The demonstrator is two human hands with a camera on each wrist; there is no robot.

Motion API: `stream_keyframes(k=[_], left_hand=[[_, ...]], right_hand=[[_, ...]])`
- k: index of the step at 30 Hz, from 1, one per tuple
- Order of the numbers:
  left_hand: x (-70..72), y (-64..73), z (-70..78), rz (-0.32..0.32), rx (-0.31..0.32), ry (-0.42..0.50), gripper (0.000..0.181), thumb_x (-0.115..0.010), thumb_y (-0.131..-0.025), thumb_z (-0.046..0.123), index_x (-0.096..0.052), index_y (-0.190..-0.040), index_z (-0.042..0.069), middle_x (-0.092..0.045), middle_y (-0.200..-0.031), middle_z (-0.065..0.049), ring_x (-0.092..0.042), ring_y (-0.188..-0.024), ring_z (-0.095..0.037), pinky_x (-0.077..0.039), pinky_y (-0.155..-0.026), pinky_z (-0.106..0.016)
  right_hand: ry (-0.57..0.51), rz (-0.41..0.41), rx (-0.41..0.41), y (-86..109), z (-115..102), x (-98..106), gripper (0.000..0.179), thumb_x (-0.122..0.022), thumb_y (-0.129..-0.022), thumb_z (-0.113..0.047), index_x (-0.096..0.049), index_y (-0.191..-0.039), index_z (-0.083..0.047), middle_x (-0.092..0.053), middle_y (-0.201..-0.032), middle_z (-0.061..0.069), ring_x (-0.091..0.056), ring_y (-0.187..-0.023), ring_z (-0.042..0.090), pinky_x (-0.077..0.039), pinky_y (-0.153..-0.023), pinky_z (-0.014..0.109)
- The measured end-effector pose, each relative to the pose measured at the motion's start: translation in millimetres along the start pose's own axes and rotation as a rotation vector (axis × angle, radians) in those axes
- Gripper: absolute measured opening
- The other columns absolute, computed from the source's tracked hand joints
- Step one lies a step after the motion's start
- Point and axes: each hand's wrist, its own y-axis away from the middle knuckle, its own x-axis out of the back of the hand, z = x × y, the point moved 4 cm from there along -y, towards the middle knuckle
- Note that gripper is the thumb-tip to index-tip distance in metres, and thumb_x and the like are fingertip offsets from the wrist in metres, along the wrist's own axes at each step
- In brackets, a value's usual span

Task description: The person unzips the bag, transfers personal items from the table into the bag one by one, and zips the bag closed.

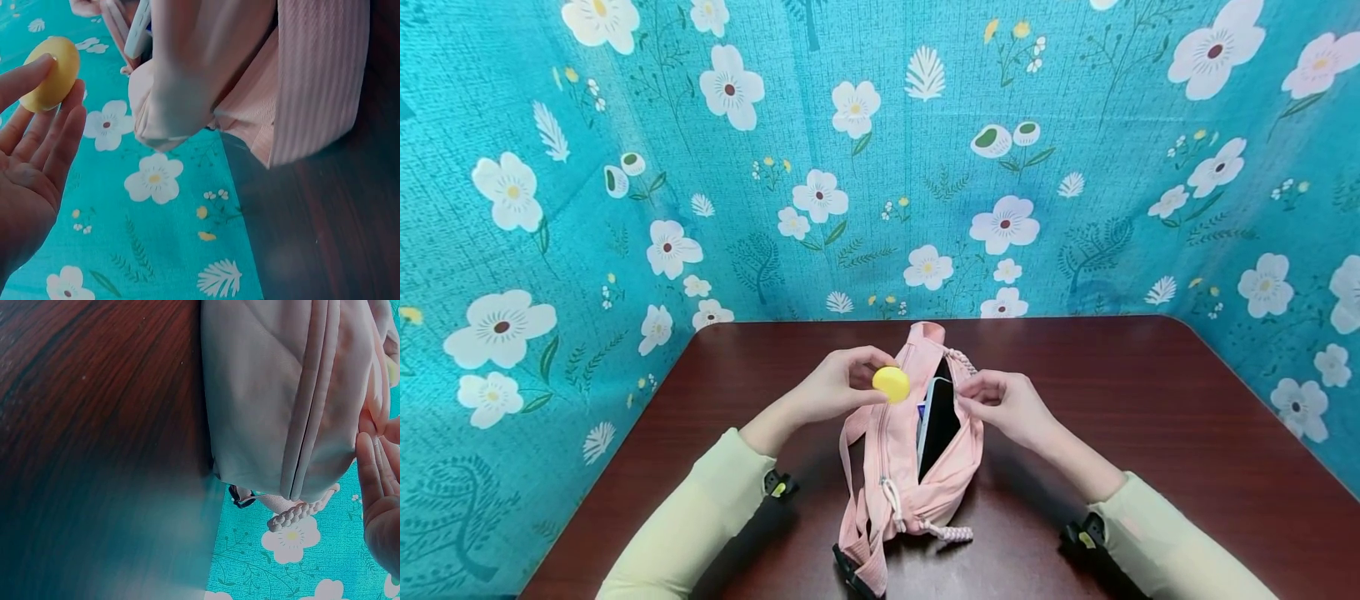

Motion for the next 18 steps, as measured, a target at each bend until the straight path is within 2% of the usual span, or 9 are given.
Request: stream_keyframes(k=[8, 14, 18], left_hand=[[-17.0, -5.8, -4.5, -0.029, 0.016, 0.004, 0.038, -0.08, -0.078, 0.001, -0.065, -0.112, 0.006, -0.069, -0.099, -0.004, -0.066, -0.085, -0.016, -0.056, -0.076, -0.033], [-33.7, -10.1, -10.7, -0.085, 0.047, -0.029, 0.038, -0.08, -0.078, 0.003, -0.066, -0.113, 0.006, -0.069, -0.097, 0.0, -0.065, -0.085, -0.012, -0.055, -0.076, -0.031], [-40.7, -11.9, -13.6, -0.096, 0.048, -0.051, 0.038, -0.08, -0.078, 0.002, -0.068, -0.114, 0.004, -0.069, -0.096, -0.001, -0.065, -0.083, -0.01, -0.054, -0.075, -0.026]], right_hand=[[0.017, 0.01, 0.002, -0.3, 0.2, 1.1, 0.015, -0.074, -0.082, 0.002, -0.071, -0.097, 0.003, -0.07, -0.077, 0.006, -0.064, -0.064, 0.011, -0.05, -0.054, 0.023], [0.004, 0.001, -0.002, 1.1, -1.5, 0.5, 0.016, -0.074, -0.082, 0.001, -0.07, -0.098, 0.004, -0.07, -0.078, 0.008, -0.064, -0.066, 0.01, -0.049, -0.054, 0.022], [0.012, 0.0, 0.012, 1.7, -4.3, 0.1, 0.016, -0.074, -0.083, 0.001, -0.07, -0.098, 0.004, -0.07, -0.078, 0.009, -0.064, -0.066, 0.01, -0.049, -0.054, 0.022]])
